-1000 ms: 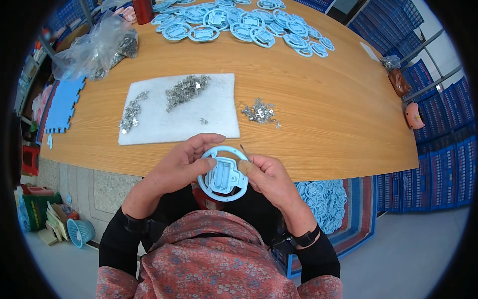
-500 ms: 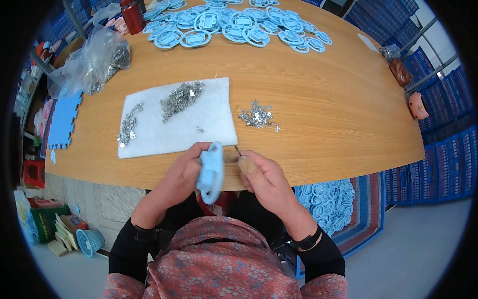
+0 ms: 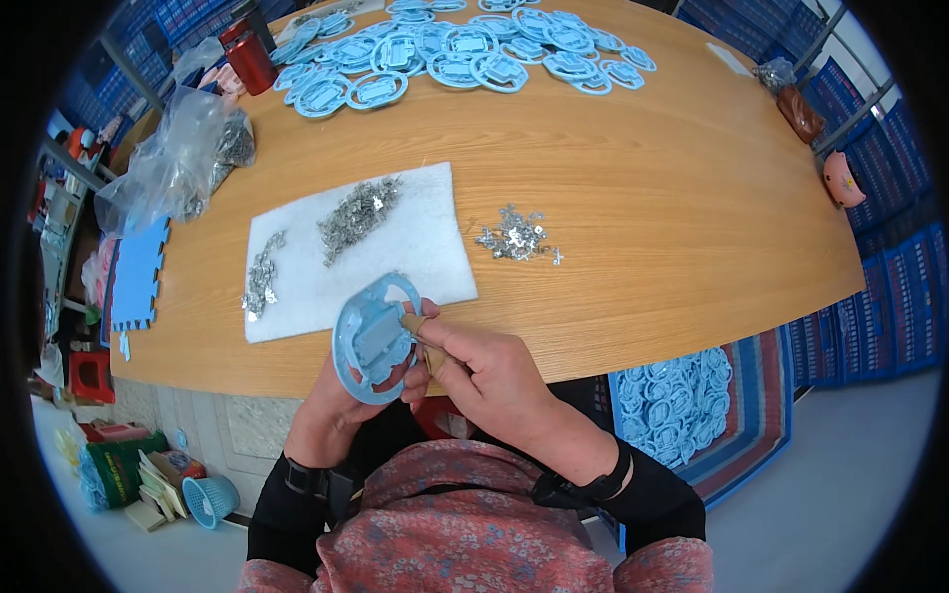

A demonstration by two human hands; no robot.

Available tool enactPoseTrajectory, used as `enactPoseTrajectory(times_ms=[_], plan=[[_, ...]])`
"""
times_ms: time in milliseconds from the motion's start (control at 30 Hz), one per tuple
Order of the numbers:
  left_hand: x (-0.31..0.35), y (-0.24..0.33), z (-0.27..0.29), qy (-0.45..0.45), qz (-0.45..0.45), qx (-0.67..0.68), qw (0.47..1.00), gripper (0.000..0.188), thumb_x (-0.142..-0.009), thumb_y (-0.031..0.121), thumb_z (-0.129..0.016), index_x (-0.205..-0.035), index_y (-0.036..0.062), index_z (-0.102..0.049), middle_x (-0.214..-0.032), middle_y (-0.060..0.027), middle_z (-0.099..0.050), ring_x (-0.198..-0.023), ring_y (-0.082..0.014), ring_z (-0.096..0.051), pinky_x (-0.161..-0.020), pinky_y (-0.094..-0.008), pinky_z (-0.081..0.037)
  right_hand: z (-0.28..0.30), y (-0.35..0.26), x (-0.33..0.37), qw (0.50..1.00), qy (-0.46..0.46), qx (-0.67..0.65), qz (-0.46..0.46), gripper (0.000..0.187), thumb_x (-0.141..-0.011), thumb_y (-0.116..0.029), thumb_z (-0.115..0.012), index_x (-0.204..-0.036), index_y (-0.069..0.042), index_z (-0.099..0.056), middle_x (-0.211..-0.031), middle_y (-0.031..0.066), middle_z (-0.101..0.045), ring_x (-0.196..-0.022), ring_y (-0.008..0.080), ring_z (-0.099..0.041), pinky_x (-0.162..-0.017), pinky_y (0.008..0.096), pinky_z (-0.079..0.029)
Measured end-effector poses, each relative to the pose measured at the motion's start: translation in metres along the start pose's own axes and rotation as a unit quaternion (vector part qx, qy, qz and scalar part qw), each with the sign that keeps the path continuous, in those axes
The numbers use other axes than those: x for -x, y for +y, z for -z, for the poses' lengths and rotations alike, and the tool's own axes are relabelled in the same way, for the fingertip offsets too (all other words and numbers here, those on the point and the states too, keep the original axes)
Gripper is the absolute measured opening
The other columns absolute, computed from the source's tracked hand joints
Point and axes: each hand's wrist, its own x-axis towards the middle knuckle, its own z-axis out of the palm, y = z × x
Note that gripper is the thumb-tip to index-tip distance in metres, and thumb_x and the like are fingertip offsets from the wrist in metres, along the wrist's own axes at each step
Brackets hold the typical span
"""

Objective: The person sits at a table and assembles light blue plastic rings by inserting small metal pins into them using a wooden stick. The person picks up a ring, aligns it, and uses the stick to push the pin into place, repeating this process for multiple units.

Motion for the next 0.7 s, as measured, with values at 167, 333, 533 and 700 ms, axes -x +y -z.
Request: enactPoseTrajectory(times_ms=[167, 333, 533, 700], plan=[[0.0, 0.002, 0.001, -0.003, 0.011, -0.074, 0.997, 0.049, -0.099, 0.031, -0.058, -0.139, 0.0019, -0.048, -0.096, -0.0087, -0.063, -0.068, -0.0163, -0.06, -0.056, -0.0305, -0.05, 0.003, -0.001, -0.002, 0.95, 0.004, 0.249, 0.189, 0.034, -0.087, -0.001, -0.061, -0.12, -0.003, -0.066, -0.083, 0.0098, -0.07, -0.074, 0.0171, -0.071, -0.061, 0.0302, -0.054], [-0.001, 0.002, -0.012, 0.076, 0.021, -0.087, 0.993, 0.046, -0.101, 0.027, -0.052, -0.139, 0.0012, -0.046, -0.101, -0.0099, -0.063, -0.078, -0.0156, -0.061, -0.062, -0.03, -0.052, 0.013, -0.01, 0.005, 0.965, -0.003, 0.205, 0.165, 0.04, -0.081, -0.009, -0.073, -0.119, -0.004, -0.064, -0.078, 0.0055, -0.066, -0.058, 0.0138, -0.058, -0.056, 0.0266, -0.048], [-0.007, -0.011, -0.018, 0.126, -0.01, -0.145, 0.981, 0.044, -0.101, 0.016, -0.038, -0.142, 0.0005, -0.036, -0.119, -0.0134, -0.058, -0.105, -0.0225, -0.064, -0.09, -0.0376, -0.057, 0.031, -0.006, 0.027, 0.998, 0.063, -0.03, -0.006, 0.024, -0.09, -0.005, -0.068, -0.112, 0.002, -0.062, -0.083, -0.0013, -0.063, -0.066, 0.0026, -0.051, -0.059, 0.0197, -0.043], [0.011, 0.002, -0.018, 0.119, -0.026, -0.27, 0.955, 0.05, -0.101, 0.013, -0.051, -0.145, 0.0007, -0.032, -0.125, -0.0123, -0.055, -0.112, -0.0205, -0.06, -0.094, -0.0357, -0.054, 0.049, 0.003, 0.027, 0.981, 0.05, -0.139, -0.125, 0.016, -0.094, -0.005, -0.061, -0.108, 0.002, -0.064, -0.081, -0.0029, -0.061, -0.068, 0.0018, -0.053, -0.061, 0.0186, -0.042]])
